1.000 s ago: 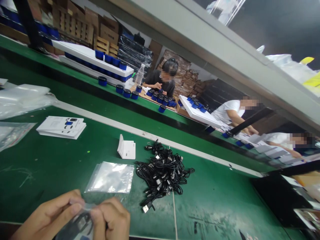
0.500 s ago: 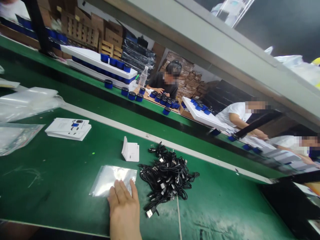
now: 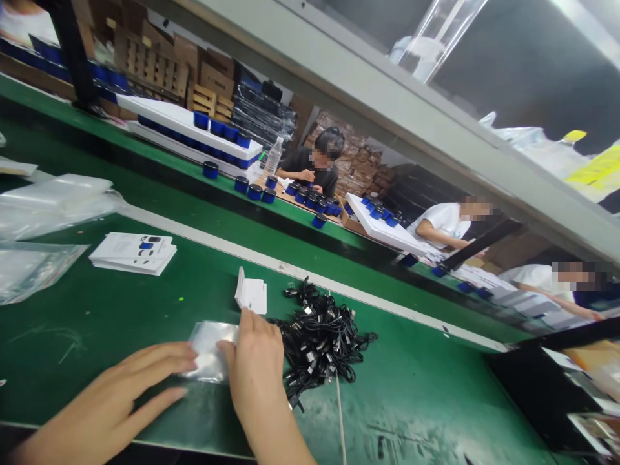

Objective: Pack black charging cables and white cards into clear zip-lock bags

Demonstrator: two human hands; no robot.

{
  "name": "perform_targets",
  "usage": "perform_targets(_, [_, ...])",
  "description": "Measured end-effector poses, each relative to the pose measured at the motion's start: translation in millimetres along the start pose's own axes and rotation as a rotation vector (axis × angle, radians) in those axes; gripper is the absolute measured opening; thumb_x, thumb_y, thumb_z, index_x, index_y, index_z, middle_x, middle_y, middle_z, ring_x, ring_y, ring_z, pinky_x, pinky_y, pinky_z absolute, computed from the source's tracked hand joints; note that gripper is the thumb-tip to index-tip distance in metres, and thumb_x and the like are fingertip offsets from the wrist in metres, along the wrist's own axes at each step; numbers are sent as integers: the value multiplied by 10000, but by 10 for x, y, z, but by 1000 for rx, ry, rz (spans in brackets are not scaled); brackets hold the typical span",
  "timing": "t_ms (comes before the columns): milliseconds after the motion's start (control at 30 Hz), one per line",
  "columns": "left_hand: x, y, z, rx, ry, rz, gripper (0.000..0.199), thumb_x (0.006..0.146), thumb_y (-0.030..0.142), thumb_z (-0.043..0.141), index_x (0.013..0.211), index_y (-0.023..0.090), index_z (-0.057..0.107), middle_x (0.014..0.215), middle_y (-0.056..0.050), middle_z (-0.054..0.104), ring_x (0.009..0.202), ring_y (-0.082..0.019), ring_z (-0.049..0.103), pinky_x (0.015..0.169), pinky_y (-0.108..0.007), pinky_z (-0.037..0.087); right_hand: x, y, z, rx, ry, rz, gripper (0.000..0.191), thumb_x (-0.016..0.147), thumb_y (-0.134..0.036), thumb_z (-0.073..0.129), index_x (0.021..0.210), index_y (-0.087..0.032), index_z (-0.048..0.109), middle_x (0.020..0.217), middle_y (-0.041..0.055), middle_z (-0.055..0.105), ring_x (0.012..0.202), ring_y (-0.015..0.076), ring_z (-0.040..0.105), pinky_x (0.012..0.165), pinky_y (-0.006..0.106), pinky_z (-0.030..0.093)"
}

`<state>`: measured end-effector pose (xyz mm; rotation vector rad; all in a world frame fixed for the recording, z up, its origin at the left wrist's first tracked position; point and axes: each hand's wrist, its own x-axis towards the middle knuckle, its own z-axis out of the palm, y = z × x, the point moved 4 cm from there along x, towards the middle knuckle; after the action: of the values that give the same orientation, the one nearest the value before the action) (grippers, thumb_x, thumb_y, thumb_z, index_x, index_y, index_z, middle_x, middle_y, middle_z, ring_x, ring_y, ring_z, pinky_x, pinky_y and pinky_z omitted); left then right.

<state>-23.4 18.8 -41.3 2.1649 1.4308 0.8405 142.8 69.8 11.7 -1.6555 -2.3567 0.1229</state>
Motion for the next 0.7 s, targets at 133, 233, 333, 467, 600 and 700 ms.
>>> perform_targets(133, [219,44,204,-157,-57,-43,389,805,403,607,1190,360,624,1251,10,639,1188,-275,561,1078,-426,330,-397,-37,355,19,65,-291,443,775,-245,700,1165,-56,609,1152,210,654,1043,337,639,935,485,475])
perform_targets(233, [170,-44,240,-212,-16,-140,447,791,410,609,1236,364,587,1332,19,571,1259,-284,487,1079,-409,322,-697,-34,668,96,396,-325,240,927,-146,461,1055,-145,665,1063,118,715,970,256,685,923,408,486])
perform_targets(333, [93,-130,162,-230,47,-278,479,782,450,593,1246,331,579,1364,-13,548,1254,-291,492,1066,-413,344,-845,-20,778,196,683,-221,356,966,-121,334,943,-177,685,964,89,748,905,232,708,880,380,496])
perform_targets(467, [-5,-166,146,-500,166,-446,589,762,474,631,1307,341,452,1387,-35,505,1279,-273,462,1061,-424,362,-723,51,636,376,547,-22,317,969,-237,387,831,-222,672,831,37,759,751,198,723,802,348,520])
perform_targets(600, [-101,-76,339,-1059,283,-566,801,696,575,671,1377,307,345,1319,-95,579,1241,-288,507,1005,-408,441,-629,-86,436,357,665,-98,205,939,-183,469,907,-222,667,955,38,747,940,214,686,880,365,476])
perform_targets(700, [-132,4,449,-1249,214,-790,780,637,630,690,1292,256,492,1169,-103,688,1139,-313,593,920,-407,515,-647,-267,426,398,721,-247,192,947,-203,472,968,-254,656,1015,11,735,1028,208,650,964,368,424])
